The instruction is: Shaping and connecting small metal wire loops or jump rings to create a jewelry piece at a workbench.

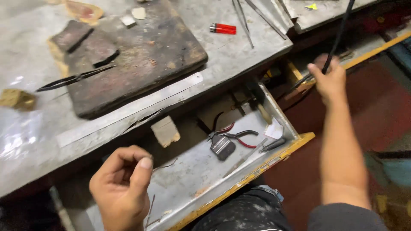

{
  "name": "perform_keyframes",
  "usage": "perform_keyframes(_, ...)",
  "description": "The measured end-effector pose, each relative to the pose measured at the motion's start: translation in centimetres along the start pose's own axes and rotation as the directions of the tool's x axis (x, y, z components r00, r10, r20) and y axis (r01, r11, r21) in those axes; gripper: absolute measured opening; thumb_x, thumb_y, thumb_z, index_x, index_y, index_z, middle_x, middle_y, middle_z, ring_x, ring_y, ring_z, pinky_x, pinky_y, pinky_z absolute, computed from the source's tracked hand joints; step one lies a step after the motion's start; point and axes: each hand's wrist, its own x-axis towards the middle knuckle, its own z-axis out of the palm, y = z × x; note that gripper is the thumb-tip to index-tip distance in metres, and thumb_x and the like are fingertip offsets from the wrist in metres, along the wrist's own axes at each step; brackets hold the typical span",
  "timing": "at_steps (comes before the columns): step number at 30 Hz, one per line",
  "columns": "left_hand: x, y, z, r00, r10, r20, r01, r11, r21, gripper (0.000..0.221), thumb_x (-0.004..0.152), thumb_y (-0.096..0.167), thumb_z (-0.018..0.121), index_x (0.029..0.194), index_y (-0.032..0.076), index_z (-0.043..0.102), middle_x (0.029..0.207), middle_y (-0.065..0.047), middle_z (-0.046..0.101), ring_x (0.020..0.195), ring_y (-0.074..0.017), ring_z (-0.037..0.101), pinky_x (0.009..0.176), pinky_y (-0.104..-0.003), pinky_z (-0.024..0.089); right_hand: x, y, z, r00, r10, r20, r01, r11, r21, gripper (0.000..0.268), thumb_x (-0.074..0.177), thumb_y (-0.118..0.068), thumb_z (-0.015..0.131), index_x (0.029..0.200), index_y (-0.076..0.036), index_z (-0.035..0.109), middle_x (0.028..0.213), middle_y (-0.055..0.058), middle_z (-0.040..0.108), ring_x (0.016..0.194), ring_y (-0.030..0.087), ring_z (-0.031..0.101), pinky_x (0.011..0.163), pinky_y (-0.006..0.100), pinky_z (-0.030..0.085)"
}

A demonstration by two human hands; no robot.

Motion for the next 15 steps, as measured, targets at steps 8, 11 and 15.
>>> perform_keyframes(8,-2.2,3.4,-1.3,0.995,0.104,-0.004,-0.104,0.994,-0.046,0.009,0.092,0.011,0.064,0.084,0.006,0.063,0.071,0.002,0.054,0.062,-0.0051,0.044,0.055,-0.02,0.035,-12.8,13.4,-6.0,0.97,0.181,0.165,-0.172,0.983,-0.068,0.056,0.125,-0.041,0.058,0.081,-0.006,0.061,0.08,0.013,0.064,0.081,0.025,0.061,0.085,0.043,0.045)
perform_keyframes(11,-3.3,4.2,-1.5,0.991,0.133,0.026,-0.132,0.991,-0.014,0.01,0.095,0.012,0.061,0.086,0.007,0.062,0.072,0.003,0.054,0.063,-0.0054,0.045,0.056,-0.021,0.038,-18.0,20.5,-6.0,0.93,0.346,0.127,-0.297,0.907,-0.3,0.065,0.121,-0.054,0.057,0.102,0.005,0.073,0.099,0.025,0.07,0.096,0.037,0.063,0.089,0.052,0.044)
perform_keyframes(15,-4.1,2.9,-1.7,0.995,0.099,-0.013,-0.1,0.993,-0.066,0.011,0.097,0.012,0.061,0.087,0.008,0.062,0.073,0.004,0.054,0.064,-0.0047,0.045,0.056,-0.021,0.038,-26.4,28.6,-5.6,0.88,0.475,0.019,-0.34,0.656,-0.674,0.082,0.117,-0.065,0.048,0.096,0.009,0.075,0.094,0.038,0.073,0.097,0.057,0.067,0.086,0.057,0.05)
